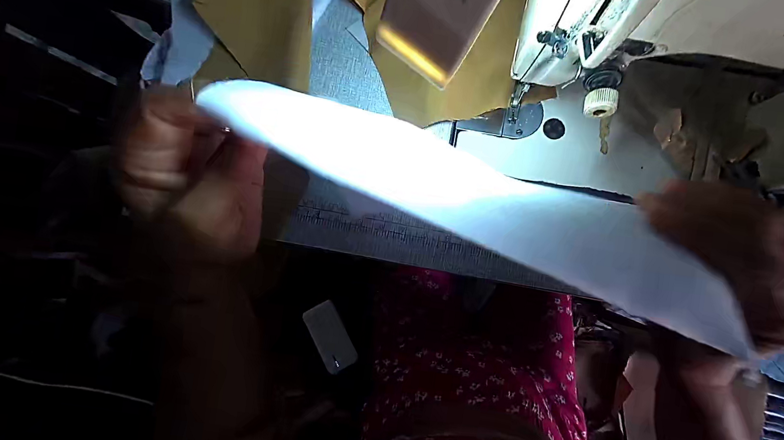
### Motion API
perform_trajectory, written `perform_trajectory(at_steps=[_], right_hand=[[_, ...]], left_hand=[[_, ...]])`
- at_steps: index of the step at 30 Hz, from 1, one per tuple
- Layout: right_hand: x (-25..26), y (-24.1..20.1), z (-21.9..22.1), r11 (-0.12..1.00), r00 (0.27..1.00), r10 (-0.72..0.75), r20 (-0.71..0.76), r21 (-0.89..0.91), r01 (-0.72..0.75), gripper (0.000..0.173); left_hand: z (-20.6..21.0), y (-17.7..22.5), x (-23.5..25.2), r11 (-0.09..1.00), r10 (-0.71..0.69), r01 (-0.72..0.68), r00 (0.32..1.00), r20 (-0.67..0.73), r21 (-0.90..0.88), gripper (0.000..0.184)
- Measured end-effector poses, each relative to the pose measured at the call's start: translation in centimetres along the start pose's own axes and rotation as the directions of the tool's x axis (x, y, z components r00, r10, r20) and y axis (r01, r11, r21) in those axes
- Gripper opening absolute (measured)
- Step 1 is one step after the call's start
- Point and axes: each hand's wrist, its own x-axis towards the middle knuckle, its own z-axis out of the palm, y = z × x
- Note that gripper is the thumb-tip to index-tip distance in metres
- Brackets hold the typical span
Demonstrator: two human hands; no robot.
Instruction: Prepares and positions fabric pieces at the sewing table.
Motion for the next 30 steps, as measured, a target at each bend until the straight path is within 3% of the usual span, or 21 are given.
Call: perform_trajectory(at_steps=[2,4,8,10,11,13,15,17,19,20,21,24,25,27,30], right_hand=[[0.2,0.7,-2.1,0.999,0.998,-0.042,0.036,-0.019,0.042,0.031],[-1.0,1.5,-2.7,0.999,0.994,0.004,0.111,-0.041,0.001,0.025],[-4.9,3.9,-1.5,0.973,0.919,0.222,0.327,-0.135,-0.187,0.030],[-6.1,4.4,-1.4,0.957,0.865,0.274,0.421,-0.208,-0.202,0.041],[-6.3,4.4,-1.4,0.955,0.856,0.278,0.435,-0.221,-0.198,0.044],[-6.2,4.3,-1.5,0.956,0.853,0.270,0.446,-0.232,-0.181,0.046],[-6.1,4.4,-1.4,0.959,0.854,0.257,0.453,-0.227,-0.168,0.046],[-6.3,4.6,-1.5,0.962,0.852,0.252,0.459,-0.211,-0.171,0.044],[-6.4,4.7,-1.5,0.964,0.854,0.251,0.456,-0.203,-0.175,0.043],[-6.4,4.8,-1.5,0.964,0.857,0.249,0.451,-0.205,-0.172,0.043],[-6.4,4.9,-1.5,0.964,0.862,0.245,0.443,-0.208,-0.167,0.044],[-6.5,5.1,-1.5,0.969,0.871,0.228,0.435,-0.185,-0.161,0.044],[-6.4,5.1,-1.6,0.971,0.870,0.225,0.439,-0.174,-0.163,0.044],[-6.3,5.3,-1.9,0.975,0.864,0.216,0.454,-0.154,-0.163,0.043],[-5.7,5.5,-2.3,0.978,0.849,0.205,0.487,-0.122,-0.167,0.040]], left_hand=[[0.3,0.3,-0.1,0.992,0.124,-0.127,0.980,0.156,0.006,0.017],[1.3,-0.1,-1.1,0.992,0.114,-0.124,0.965,0.236,0.028,0.015],[2.5,-2.9,-5.1,0.942,-0.215,0.114,0.927,0.307,0.315,0.041],[3.5,-3.1,-5.6,0.826,-0.351,0.183,0.907,0.233,0.533,0.055],[4.1,-2.9,-5.3,0.757,-0.372,0.193,0.913,0.169,0.625,0.052],[5.6,-3.0,-3.4,0.682,-0.316,0.149,0.943,0.105,0.716,0.040],[7.0,-3.9,-0.3,0.670,-0.257,0.041,0.950,0.180,0.742,0.046],[8.3,-5.1,3.2,0.594,-0.383,-0.020,0.872,0.305,0.804,0.057],[9.1,-6.9,6.5,0.485,-0.561,-0.031,0.756,0.338,0.874,0.063],[9.5,-7.5,7.7,0.447,-0.604,-0.031,0.727,0.327,0.894,0.063],[9.8,-7.5,8.4,0.426,-0.595,-0.044,0.739,0.316,0.904,0.062],[10.2,-6.4,7.1,0.526,-0.295,-0.223,0.857,0.422,0.821,0.036],[10.3,-6.0,6.2,0.601,-0.219,-0.262,0.854,0.471,0.755,0.030],[10.3,-4.8,4.5,0.686,-0.282,-0.223,0.796,0.536,0.693,0.031],[10.0,-4.2,3.1,0.637,-0.467,-0.077,0.753,0.463,0.767,0.044]])
